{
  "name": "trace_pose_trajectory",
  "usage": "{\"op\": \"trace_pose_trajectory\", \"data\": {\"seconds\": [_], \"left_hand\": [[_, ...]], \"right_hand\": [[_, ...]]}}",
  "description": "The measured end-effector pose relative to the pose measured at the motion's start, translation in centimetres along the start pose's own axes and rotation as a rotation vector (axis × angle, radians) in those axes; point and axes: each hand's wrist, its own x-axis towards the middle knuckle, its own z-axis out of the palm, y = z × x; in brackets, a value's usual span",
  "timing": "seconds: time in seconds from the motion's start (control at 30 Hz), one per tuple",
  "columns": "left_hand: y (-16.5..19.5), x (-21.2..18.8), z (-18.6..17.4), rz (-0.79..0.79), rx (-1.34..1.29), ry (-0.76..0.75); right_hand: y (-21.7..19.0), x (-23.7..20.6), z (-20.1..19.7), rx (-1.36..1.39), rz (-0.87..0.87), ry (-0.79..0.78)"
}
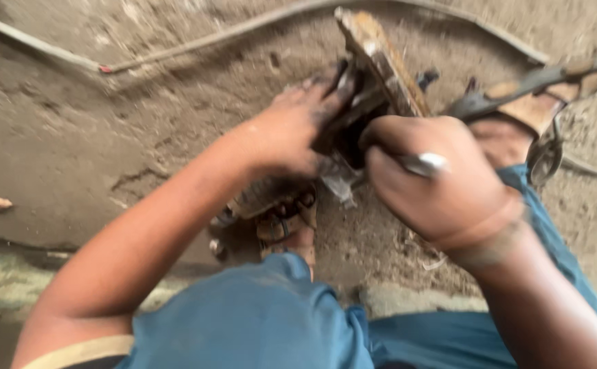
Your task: The person sits on the ground working on a rusty water pump housing, using a spanner to loosen and turn bolts inside the housing. They hold the pump steady with one hand while turning the wrench with the other, repositioning the pump and the spanner repeatedly on different bolts.
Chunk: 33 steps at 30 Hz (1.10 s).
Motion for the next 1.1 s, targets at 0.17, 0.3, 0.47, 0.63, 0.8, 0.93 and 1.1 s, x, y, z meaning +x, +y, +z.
{"op": "trace_pose_trajectory", "data": {"seconds": [0.17,0.3,0.47,0.63,0.8,0.93,1.1], "left_hand": [[0.0,-0.2,-0.1,0.041,-0.067,0.005],[0.0,-0.4,-0.3,0.007,-0.043,-0.007],[0.3,-0.5,-0.4,-0.01,-0.051,-0.01],[0.9,-0.4,-0.2,-0.108,-0.146,0.045],[1.7,-0.4,-0.4,-0.156,-0.009,-0.02],[1.8,-0.3,-0.5,-0.124,0.01,0.014],[1.3,-0.6,0.1,-0.128,0.02,0.003]], "right_hand": [[2.7,-4.2,1.2,0.004,-0.379,0.308],[5.6,-5.3,4.1,0.116,-0.388,0.264],[9.3,-5.8,6.3,0.128,-0.474,0.233],[11.4,-5.2,6.9,0.109,-0.626,0.225],[11.0,-4.2,5.7,0.083,-0.683,0.16],[9.8,-4.6,5.6,0.138,-0.577,0.159],[6.7,-3.8,4.7,0.08,-0.407,0.084]]}}
